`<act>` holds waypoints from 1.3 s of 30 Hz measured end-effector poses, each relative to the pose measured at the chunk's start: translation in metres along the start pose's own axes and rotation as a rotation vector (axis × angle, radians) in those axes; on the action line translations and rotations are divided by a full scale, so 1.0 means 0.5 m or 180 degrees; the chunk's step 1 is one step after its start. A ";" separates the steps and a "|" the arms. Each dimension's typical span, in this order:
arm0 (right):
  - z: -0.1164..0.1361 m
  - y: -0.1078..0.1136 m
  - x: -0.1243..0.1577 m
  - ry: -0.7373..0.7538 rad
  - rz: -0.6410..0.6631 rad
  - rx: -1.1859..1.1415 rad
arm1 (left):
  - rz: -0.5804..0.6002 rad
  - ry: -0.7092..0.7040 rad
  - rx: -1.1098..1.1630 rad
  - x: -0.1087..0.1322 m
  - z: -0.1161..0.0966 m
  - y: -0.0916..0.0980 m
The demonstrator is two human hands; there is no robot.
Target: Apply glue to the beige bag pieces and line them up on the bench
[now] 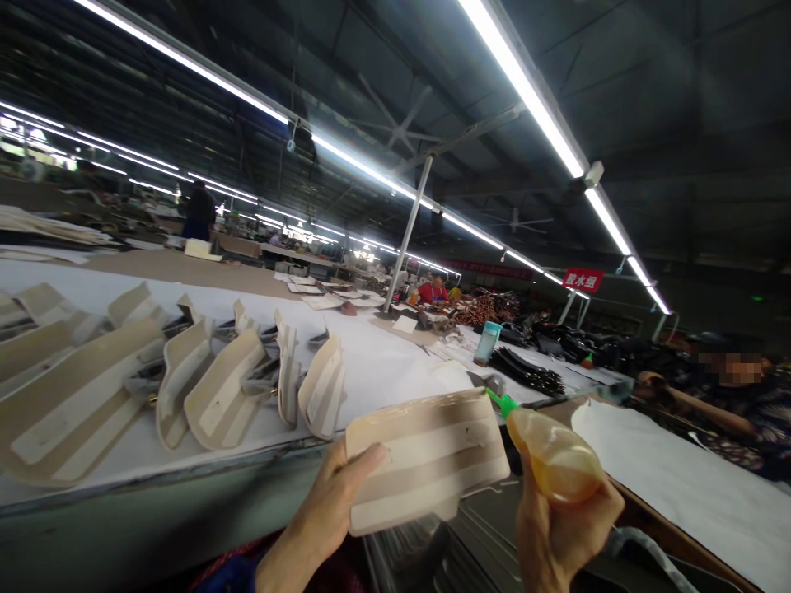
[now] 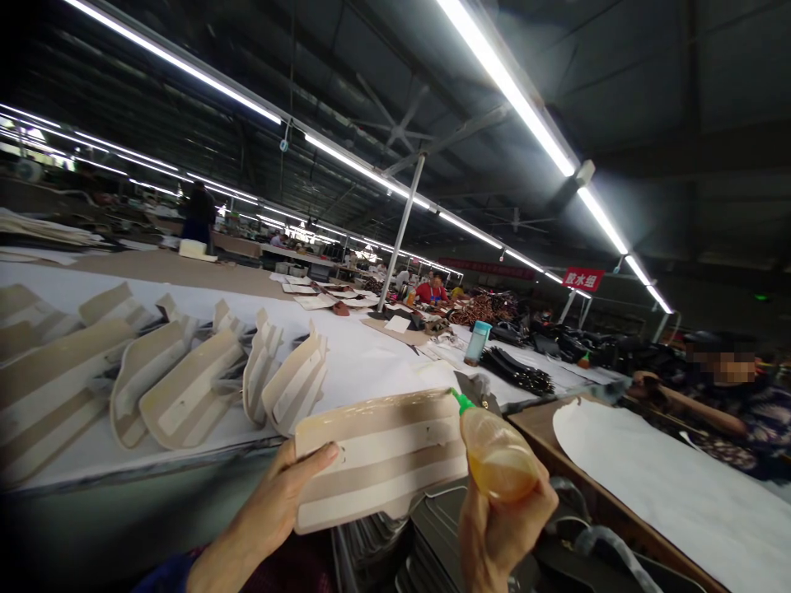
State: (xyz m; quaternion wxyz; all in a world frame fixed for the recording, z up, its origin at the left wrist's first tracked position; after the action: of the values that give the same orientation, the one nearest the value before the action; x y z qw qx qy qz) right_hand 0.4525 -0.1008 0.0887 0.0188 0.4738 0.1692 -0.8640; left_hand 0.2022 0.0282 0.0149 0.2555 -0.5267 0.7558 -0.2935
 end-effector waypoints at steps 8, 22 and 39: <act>-0.001 0.012 -0.001 0.0065 -0.0239 -0.0020 | -0.0036 -0.0126 0.0036 -0.005 -0.004 0.006; 0.039 0.000 -0.007 0.0113 -0.0049 -0.0155 | -0.0121 -0.0001 0.0113 0.001 0.002 0.008; 0.130 -0.072 0.124 0.0544 0.1475 -0.1368 | 0.0175 -0.0010 0.0287 -0.011 0.016 -0.013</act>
State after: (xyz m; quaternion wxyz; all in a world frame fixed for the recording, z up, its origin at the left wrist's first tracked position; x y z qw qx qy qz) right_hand 0.3588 -0.0790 0.0795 0.3002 0.5557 0.2363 -0.7384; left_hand 0.2135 0.0303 0.0143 0.2881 -0.4942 0.7555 -0.3193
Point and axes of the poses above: each hand's wrist, its own x-axis away from the middle knuckle, its own y-axis out of the back of the hand, z = x × y, the point moved 8 cm from there along -x, towards the middle knuckle, and after that the axes turned 6 degrees about x, right-handed, at the moved point
